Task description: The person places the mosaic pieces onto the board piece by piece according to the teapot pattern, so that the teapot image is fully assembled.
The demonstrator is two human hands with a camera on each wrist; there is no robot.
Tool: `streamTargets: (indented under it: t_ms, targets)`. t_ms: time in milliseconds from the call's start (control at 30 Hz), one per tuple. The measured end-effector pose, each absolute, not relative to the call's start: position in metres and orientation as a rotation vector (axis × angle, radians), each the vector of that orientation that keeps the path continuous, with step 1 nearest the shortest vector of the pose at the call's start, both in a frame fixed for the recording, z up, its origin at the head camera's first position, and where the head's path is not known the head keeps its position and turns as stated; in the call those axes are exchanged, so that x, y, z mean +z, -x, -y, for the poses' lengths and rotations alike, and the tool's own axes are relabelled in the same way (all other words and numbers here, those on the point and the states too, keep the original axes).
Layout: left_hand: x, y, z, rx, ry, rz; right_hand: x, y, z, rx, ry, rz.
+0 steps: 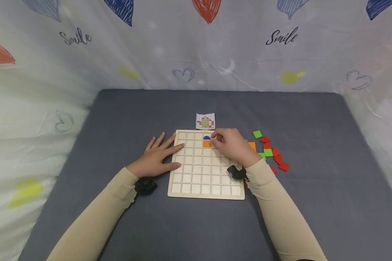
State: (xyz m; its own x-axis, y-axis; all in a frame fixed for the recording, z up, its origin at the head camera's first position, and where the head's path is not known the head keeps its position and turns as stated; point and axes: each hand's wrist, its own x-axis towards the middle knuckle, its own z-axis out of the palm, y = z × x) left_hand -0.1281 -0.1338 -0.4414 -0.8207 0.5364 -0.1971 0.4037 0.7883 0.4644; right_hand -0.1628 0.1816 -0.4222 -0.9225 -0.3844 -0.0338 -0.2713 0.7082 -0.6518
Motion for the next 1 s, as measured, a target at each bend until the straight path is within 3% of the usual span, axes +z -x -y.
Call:
streamTargets:
  t_ms: [667, 1000]
  targets:
    - [-0.442, 0.128, 0.134, 0.607, -0.724, -2.658, -0.403, 0.147, -0.251, -0.874, 0.346, -2.799]
    - [-0.442, 0.127, 0.136, 0.596, -0.717, -2.651, -0.406, 0.139, -0.262, -0.742, 0.369, -2.708]
